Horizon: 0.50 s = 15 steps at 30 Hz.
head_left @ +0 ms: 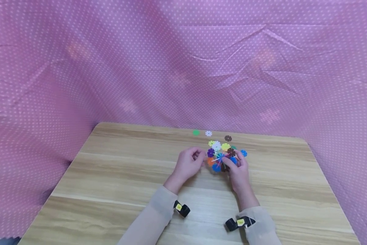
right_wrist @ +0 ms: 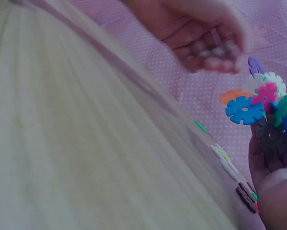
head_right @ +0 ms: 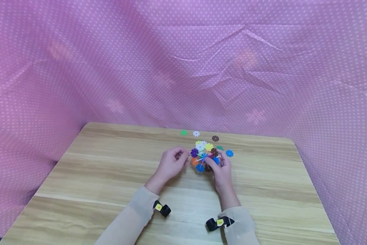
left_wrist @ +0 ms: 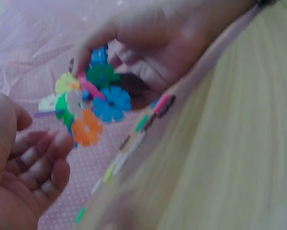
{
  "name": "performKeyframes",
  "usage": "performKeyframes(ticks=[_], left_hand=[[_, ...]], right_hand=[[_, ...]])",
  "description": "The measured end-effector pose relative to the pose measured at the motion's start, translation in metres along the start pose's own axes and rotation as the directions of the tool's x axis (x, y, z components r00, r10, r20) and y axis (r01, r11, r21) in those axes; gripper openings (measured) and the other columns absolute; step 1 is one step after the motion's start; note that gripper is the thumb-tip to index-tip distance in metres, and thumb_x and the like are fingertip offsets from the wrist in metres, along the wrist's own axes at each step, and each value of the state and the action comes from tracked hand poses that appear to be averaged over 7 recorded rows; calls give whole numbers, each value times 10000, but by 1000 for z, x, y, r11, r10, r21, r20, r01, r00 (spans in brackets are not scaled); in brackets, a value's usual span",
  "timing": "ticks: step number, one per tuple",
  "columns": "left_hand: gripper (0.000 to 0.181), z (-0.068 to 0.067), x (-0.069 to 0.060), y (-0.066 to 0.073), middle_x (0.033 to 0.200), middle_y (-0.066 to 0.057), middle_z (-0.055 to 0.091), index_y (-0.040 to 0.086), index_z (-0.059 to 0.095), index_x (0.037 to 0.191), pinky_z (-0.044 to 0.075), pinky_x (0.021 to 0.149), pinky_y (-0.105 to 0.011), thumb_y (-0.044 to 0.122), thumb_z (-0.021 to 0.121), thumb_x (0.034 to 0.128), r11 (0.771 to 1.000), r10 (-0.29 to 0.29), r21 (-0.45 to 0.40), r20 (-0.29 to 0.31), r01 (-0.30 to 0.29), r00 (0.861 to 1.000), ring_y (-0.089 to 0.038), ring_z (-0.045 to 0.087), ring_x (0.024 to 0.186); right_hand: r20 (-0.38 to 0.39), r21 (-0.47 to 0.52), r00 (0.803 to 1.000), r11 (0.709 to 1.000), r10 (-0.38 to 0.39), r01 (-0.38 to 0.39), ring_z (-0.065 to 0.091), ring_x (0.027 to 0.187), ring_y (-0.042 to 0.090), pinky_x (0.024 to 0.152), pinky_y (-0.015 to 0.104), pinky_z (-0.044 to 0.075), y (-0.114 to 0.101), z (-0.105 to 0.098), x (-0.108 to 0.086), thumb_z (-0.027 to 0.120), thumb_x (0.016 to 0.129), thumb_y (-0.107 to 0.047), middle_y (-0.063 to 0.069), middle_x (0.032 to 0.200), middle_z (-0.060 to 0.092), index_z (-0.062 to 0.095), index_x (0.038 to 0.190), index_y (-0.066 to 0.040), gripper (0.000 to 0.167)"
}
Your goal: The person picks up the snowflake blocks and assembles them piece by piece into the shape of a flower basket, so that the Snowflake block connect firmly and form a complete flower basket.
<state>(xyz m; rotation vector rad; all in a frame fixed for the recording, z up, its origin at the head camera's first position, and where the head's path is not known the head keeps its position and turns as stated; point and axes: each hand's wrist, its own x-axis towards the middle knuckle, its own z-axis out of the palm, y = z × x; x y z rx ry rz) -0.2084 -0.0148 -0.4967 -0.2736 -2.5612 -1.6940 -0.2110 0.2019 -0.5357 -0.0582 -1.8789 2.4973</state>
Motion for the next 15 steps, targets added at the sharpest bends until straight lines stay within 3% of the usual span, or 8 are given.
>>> performKeyframes(ticks=[6,11,15], left_hand=[[126,3,2,-16,966,-3,739,55,763,1106,607,815,-266,133,711,1021,989,-28,145,30,23,999,-108,675,856],[122,4,4,-23,977,10,731,79,751,1116,604,819,-281,142,720,1016,986,-51,163,56,42,997,-112,670,868],[149,1,10,-31,1010,-4,732,79,743,1149,616,855,-319,155,720,1023,982,-90,173,39,82,995,-136,680,906]], right_hand=[[-79,102,997,994,-20,28,743,1057,132,968,263,612,-4,-5,4,629,1043,39,-12,1150,772,631,1291,-76,273],[-96,124,995,992,3,9,725,1104,118,1009,241,585,-8,-6,3,626,1049,28,-25,1188,759,622,1315,-74,285],[-94,135,995,991,11,1,726,1103,126,1013,248,586,-8,-6,3,631,1044,39,-23,1186,759,634,1314,-83,296]])
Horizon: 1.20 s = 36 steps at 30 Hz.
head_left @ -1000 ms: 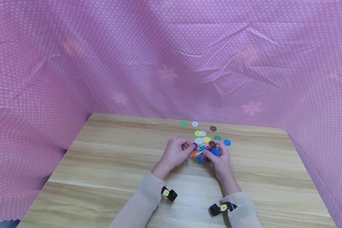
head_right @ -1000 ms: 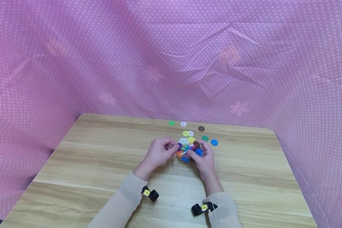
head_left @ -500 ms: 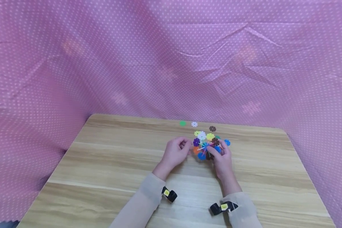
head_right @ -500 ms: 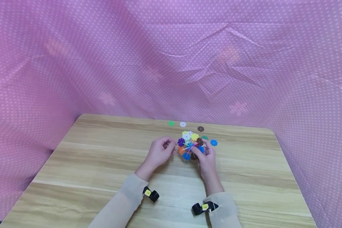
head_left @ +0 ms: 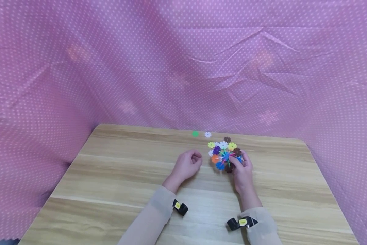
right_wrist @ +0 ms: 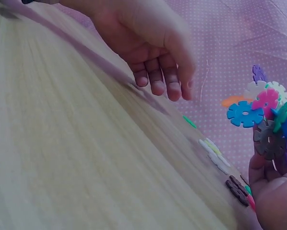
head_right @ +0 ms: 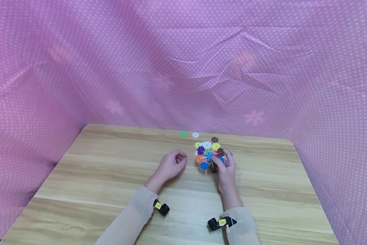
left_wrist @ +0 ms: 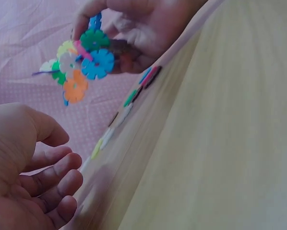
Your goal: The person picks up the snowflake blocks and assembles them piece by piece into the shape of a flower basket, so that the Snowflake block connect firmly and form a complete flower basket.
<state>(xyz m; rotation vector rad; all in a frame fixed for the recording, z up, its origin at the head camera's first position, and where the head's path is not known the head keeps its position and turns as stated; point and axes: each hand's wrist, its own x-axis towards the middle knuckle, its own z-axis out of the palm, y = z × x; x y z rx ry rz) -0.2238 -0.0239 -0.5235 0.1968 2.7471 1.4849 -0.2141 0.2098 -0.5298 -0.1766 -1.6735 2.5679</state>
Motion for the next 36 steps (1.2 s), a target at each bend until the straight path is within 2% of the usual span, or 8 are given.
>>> performKeyframes(ticks=[4,9,14,18,21,24,30,36], left_hand=[[205,-6,21,-9,1061,-65,756,49,744,1186,625,914,-387,150,720,1009,998,-14,63,-51,17,999,-216,716,970],[385,-15,59,-22,1243,-167,728,-24,680,1349,550,1091,-482,160,706,1012,979,39,202,-95,-20,995,-342,683,1177],[597,-19,82,-35,1507,-203,568,18,518,1586,385,1232,-555,264,667,1063,944,19,329,-35,-7,999,-387,514,1405],[653,-18,90,-38,1545,-167,484,122,443,1670,363,1212,-535,391,613,1100,907,-3,421,24,-7,1000,-343,456,1412],[624,-16,92,-36,1450,-138,494,175,469,1663,386,1162,-507,452,584,1115,895,0,446,39,-17,999,-302,471,1310],[550,-17,86,-34,1372,-132,527,164,566,1597,399,1143,-501,425,607,1115,902,17,432,29,-28,999,-293,498,1252],[298,-24,68,-31,1343,-143,668,87,717,1298,445,1187,-522,260,730,1056,911,57,406,43,-70,997,-329,613,1278],[269,-33,47,-30,1165,-119,682,33,719,1180,561,1023,-469,248,774,1028,912,46,402,106,-85,993,-297,660,1084]], right_hand=[[14,9,1000,1000,-5,5,724,1100,142,1015,266,591,2,0,2,633,1030,61,-13,1189,752,647,1297,-91,308],[31,5,999,1000,-9,9,721,1120,153,1025,281,592,5,-1,2,631,1029,63,1,1223,742,641,1326,-105,341],[50,-27,999,1000,3,-2,730,1113,146,1023,284,594,6,0,1,625,1039,53,-9,1240,745,605,1412,-89,400],[61,-51,998,999,8,-5,738,1106,138,1019,274,593,6,1,2,624,1042,35,-21,1233,759,571,1493,-36,460],[69,-62,998,998,3,2,730,1135,135,1036,273,584,6,0,3,624,1044,31,-24,1251,750,550,1516,-5,479],[78,-71,997,997,4,1,725,1150,137,1047,277,579,7,0,4,622,1045,32,-22,1261,742,558,1503,-7,464],[95,-74,995,997,15,-8,721,1144,148,1053,284,578,9,2,3,634,1033,44,-14,1254,741,599,1452,-38,428],[101,-81,994,997,29,-21,727,1116,139,1030,271,587,9,2,2,651,1018,56,-25,1215,757,616,1421,-73,424]])
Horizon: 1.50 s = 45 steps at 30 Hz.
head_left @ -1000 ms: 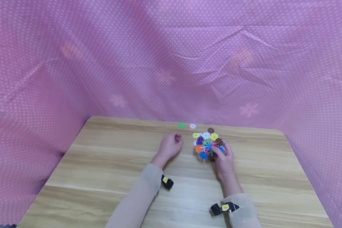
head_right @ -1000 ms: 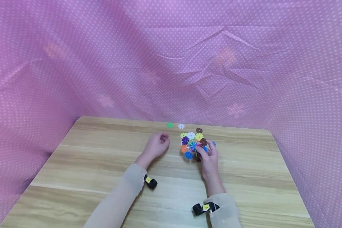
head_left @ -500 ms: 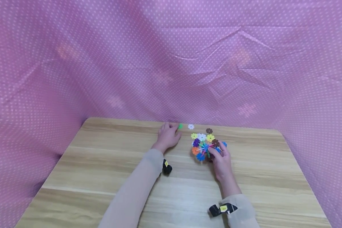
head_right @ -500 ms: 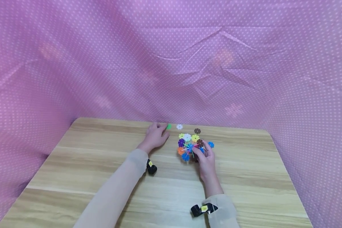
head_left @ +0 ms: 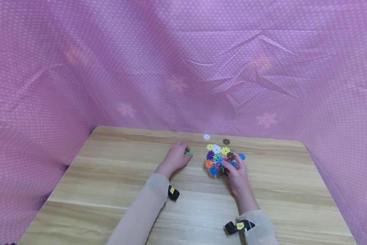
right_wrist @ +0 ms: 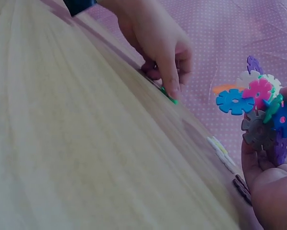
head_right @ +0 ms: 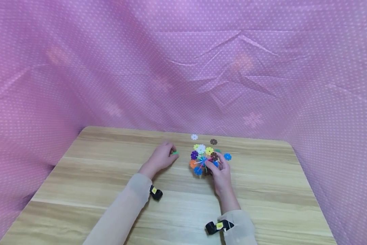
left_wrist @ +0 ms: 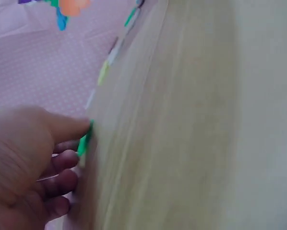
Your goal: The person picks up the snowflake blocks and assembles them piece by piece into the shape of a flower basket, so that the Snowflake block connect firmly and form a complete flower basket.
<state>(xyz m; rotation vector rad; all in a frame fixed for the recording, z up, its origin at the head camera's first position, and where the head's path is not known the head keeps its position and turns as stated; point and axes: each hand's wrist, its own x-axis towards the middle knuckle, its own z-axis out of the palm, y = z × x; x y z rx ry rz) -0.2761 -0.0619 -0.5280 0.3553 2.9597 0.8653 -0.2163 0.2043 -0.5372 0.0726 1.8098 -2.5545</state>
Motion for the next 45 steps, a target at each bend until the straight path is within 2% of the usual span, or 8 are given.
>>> performKeyframes(ticks=[6,12,16,20,23,26,32,45], left_hand=[[185,-4,-19,4,956,-26,665,69,684,1049,574,866,-390,213,793,1007,984,-27,-176,45,35,999,-190,633,896],[148,-6,-40,18,915,-16,679,91,653,1039,590,793,-329,114,791,991,886,-88,-461,-70,46,994,-148,648,831],[149,-10,-50,30,936,-21,686,75,665,1068,601,762,-280,83,791,990,833,-113,-554,-150,11,982,-147,661,836],[219,-14,-57,43,969,-55,721,14,685,1190,631,755,-270,15,763,986,752,-79,-658,-151,-41,985,-175,712,838],[235,-14,-59,52,956,-65,743,-5,716,1219,633,732,-266,10,751,988,723,-46,-688,-144,-66,989,-192,733,816],[170,-11,-61,57,910,-48,749,23,759,1153,639,702,-301,32,766,984,716,-55,-696,-143,-61,988,-219,747,784],[138,-1,-61,60,891,-64,750,10,739,1113,664,768,-560,35,776,982,649,-85,-760,-135,-48,987,-369,792,816],[121,8,-61,64,828,-71,761,3,721,1056,674,732,-497,39,796,969,646,-123,-763,-147,-33,981,-450,791,820]], right_hand=[[6,-48,1000,999,15,-14,734,1093,130,1016,277,595,1,-1,1,680,1013,42,-47,1198,769,589,1459,-70,469],[9,-104,1000,994,22,-21,713,1163,153,1043,302,588,5,1,0,731,988,35,-43,1248,739,573,1460,-48,505],[15,-109,1000,994,14,-12,705,1173,163,1043,302,588,5,2,-1,737,989,33,-6,1266,722,579,1449,-41,492],[12,-121,1000,993,3,-1,699,1193,167,1051,293,582,3,3,-2,744,998,13,30,1302,709,575,1467,-43,502],[4,-134,1000,991,-2,3,690,1205,164,1051,284,579,3,3,-2,755,997,-2,77,1356,680,574,1480,-59,519],[-3,-143,1000,990,0,0,689,1201,155,1048,279,579,3,3,-3,759,994,2,120,1396,652,570,1494,-70,539],[-14,-139,1000,990,-9,7,697,1189,150,1049,286,580,5,5,-3,756,989,28,101,1374,668,567,1504,-76,558],[-19,-104,999,994,-26,23,729,1119,136,998,279,606,4,8,-5,752,986,52,-11,1231,742,569,1463,-62,523]])
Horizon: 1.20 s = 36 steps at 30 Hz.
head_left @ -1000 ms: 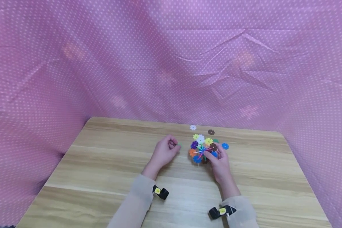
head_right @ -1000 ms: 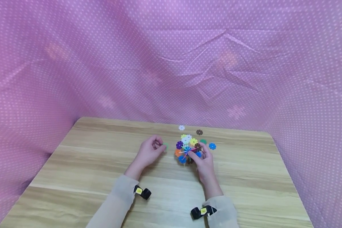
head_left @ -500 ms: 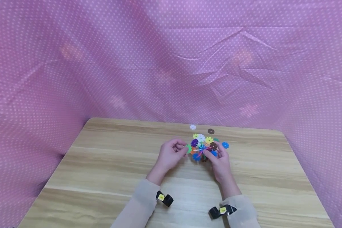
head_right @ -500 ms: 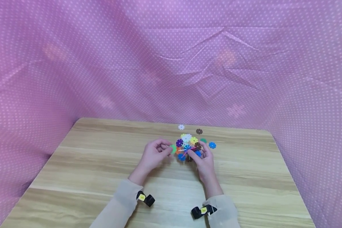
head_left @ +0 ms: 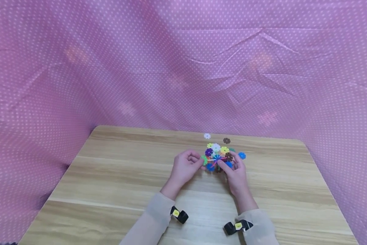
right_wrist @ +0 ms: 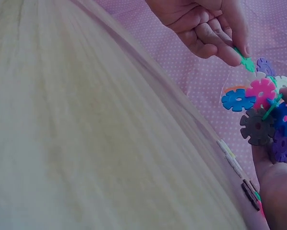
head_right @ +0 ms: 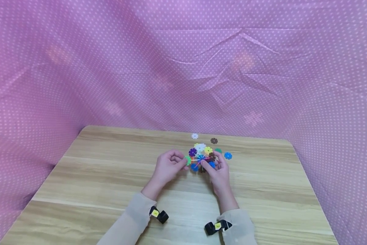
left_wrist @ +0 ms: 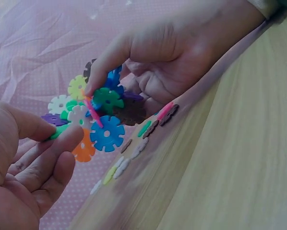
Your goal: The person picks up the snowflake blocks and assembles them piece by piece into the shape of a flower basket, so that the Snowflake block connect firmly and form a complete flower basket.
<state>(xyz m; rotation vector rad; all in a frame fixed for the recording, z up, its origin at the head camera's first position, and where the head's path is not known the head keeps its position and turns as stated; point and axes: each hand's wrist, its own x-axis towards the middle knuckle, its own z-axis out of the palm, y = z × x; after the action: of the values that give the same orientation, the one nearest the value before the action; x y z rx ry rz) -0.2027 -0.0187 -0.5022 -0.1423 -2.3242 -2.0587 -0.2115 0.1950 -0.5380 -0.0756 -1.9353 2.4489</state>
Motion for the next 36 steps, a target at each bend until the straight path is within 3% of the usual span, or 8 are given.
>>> performKeyframes(ticks=[8,13,18,23,30,36], left_hand=[[153,3,-1,1,845,-121,765,-18,702,1072,645,805,-616,57,802,982,998,-24,-62,-5,24,1000,-471,789,840],[144,2,-1,3,846,-121,764,-19,697,1061,641,774,-629,58,791,985,998,-5,-55,6,5,1000,-487,782,838],[121,0,-1,3,831,-88,763,-5,705,1052,654,714,-574,53,783,980,1000,13,-16,4,-13,1000,-461,786,814],[116,-2,-1,5,843,-63,762,23,704,1074,655,750,-586,61,771,988,1000,-10,-25,2,10,1000,-331,805,786],[122,1,-2,8,833,-113,760,-15,693,1052,663,755,-567,37,776,979,999,-15,-32,8,16,1000,-478,784,828],[106,4,-2,9,824,-131,756,5,694,1022,665,672,-456,46,784,982,1000,-12,7,-13,12,1000,-468,786,808]], right_hand=[[-16,3,999,1000,-30,30,733,1063,137,922,251,622,-1,3,-1,763,991,35,-22,1177,758,589,1406,-33,455],[-26,15,999,999,-46,47,729,1054,139,921,263,628,1,4,-1,761,989,47,-10,1169,752,580,1413,-9,464],[-25,20,998,998,-56,56,724,1067,141,928,265,626,2,6,-2,758,989,53,-4,1175,746,586,1404,-23,456],[-33,25,998,998,-48,49,717,1081,143,946,263,620,2,6,-2,755,996,40,-6,1190,736,591,1410,-65,458],[-26,15,998,998,-54,54,715,1069,145,917,257,626,2,7,-2,760,987,54,17,1200,727,588,1418,-52,477],[-18,-28,996,995,-92,92,702,964,133,793,217,625,5,7,-1,781,960,65,37,1159,697,614,1369,-57,459]])
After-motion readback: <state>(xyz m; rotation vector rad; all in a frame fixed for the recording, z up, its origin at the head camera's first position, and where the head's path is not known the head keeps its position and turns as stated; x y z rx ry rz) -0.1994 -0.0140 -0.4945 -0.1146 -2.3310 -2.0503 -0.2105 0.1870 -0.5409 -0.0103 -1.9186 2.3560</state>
